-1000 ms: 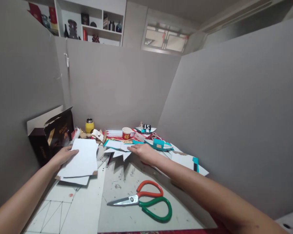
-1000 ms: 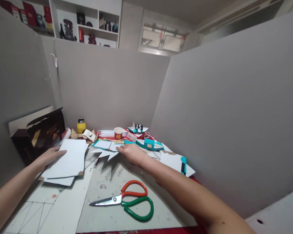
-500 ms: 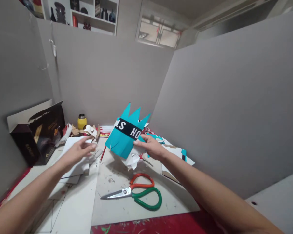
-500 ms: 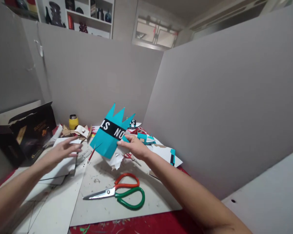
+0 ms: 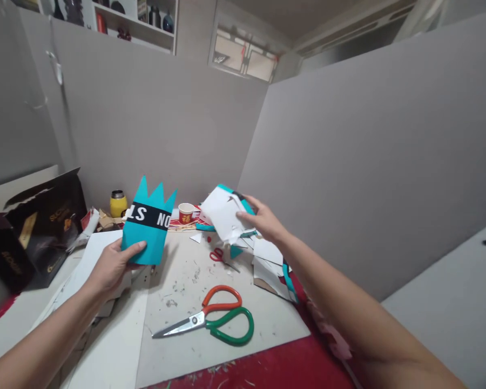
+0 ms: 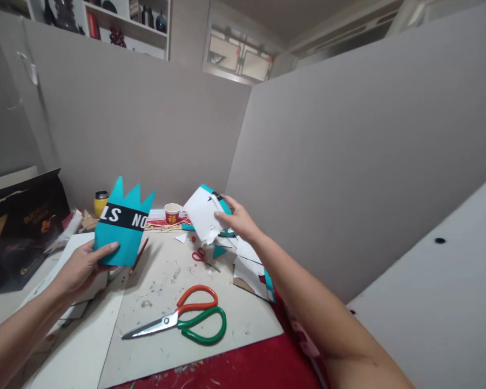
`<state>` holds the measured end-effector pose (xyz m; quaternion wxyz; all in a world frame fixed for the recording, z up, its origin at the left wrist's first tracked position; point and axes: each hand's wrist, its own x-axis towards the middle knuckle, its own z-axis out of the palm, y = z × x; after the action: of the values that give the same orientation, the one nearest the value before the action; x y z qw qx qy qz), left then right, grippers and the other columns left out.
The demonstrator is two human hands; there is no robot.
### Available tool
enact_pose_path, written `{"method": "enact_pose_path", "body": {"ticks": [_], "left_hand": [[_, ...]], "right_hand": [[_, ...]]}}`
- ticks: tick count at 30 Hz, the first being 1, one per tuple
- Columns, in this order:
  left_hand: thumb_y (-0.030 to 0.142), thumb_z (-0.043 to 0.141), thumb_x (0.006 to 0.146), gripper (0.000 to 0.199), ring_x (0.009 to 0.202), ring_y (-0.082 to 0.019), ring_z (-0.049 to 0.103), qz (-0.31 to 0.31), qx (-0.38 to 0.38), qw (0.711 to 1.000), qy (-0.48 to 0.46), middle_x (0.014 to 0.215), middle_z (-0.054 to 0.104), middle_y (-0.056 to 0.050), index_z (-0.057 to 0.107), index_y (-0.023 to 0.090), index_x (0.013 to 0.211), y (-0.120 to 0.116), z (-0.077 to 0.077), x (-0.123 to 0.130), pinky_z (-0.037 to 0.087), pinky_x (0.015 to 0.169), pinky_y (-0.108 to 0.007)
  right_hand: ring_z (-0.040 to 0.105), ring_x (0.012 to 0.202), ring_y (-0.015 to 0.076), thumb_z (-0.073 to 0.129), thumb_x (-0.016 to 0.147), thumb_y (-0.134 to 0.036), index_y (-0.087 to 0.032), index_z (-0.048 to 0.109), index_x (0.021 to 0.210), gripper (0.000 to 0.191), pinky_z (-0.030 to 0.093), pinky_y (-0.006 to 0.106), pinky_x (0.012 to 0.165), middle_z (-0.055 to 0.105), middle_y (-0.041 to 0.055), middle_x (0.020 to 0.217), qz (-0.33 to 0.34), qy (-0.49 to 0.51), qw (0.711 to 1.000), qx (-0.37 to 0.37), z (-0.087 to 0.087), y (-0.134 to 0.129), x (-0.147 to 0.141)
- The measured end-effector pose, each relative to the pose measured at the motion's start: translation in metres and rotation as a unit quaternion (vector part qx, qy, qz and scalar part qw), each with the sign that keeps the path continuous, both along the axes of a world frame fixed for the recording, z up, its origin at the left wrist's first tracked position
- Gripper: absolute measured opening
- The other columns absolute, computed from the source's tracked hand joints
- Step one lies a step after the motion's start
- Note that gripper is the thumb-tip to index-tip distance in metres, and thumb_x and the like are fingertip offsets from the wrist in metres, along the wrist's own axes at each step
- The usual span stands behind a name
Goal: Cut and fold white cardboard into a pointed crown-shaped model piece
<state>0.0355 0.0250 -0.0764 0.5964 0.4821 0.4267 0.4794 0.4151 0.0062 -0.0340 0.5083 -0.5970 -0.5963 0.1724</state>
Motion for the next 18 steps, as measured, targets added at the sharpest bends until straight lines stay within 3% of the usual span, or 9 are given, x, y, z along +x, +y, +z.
{"method": "enact_pose_path", "body": {"ticks": [4, 6, 11, 18], "left_hand": [[0.027, 0.078, 0.069, 0.035, 0.086, -0.024, 0.072, 0.038, -0.011, 0.999, -0.001, 0.103, 0.076, -0.007, 0.068, 0.018, 0.102, 0.004, -0.006, -0.002, 0.061, 0.067, -0.031], [0.028, 0.076, 0.070, 0.036, 0.089, -0.026, 0.071, 0.039, -0.006, 0.999, 0.005, 0.106, 0.075, -0.007, 0.068, 0.019, 0.104, 0.004, -0.008, -0.001, 0.061, 0.065, -0.030], [0.034, 0.075, 0.071, 0.036, 0.095, -0.028, 0.070, 0.040, 0.006, 0.999, 0.012, 0.111, 0.073, -0.005, 0.066, 0.023, 0.104, 0.004, -0.009, -0.002, 0.061, 0.059, -0.029], [0.049, 0.075, 0.071, 0.038, 0.092, -0.025, 0.070, 0.008, -0.016, 1.000, 0.015, 0.106, 0.075, -0.002, 0.065, 0.028, 0.101, 0.002, -0.021, 0.000, 0.060, 0.069, -0.030]], "right_hand": [[0.043, 0.133, 0.0298, 0.054, 0.078, -0.019, -0.020, 0.031, 0.150, 0.075, 0.039, 0.042, 0.106, 0.045, 0.0101, 0.147, -0.154, -0.216, 0.964, 0.020, 0.008, 0.030, 0.049], [0.042, 0.134, 0.0279, 0.050, 0.078, -0.016, -0.016, 0.028, 0.151, 0.075, 0.037, 0.041, 0.108, 0.043, 0.0107, 0.149, -0.179, -0.238, 0.955, 0.000, 0.005, 0.044, 0.067], [0.048, 0.130, 0.0267, 0.047, 0.075, -0.009, -0.007, 0.036, 0.146, 0.072, 0.039, 0.038, 0.108, 0.047, 0.0169, 0.145, -0.178, -0.272, 0.944, -0.048, 0.000, 0.066, 0.100], [0.054, 0.124, 0.0249, 0.048, 0.072, 0.000, -0.018, 0.040, 0.146, 0.077, 0.044, 0.034, 0.101, 0.053, 0.0075, 0.142, -0.144, -0.350, 0.922, -0.075, 0.021, 0.093, 0.121]]}}
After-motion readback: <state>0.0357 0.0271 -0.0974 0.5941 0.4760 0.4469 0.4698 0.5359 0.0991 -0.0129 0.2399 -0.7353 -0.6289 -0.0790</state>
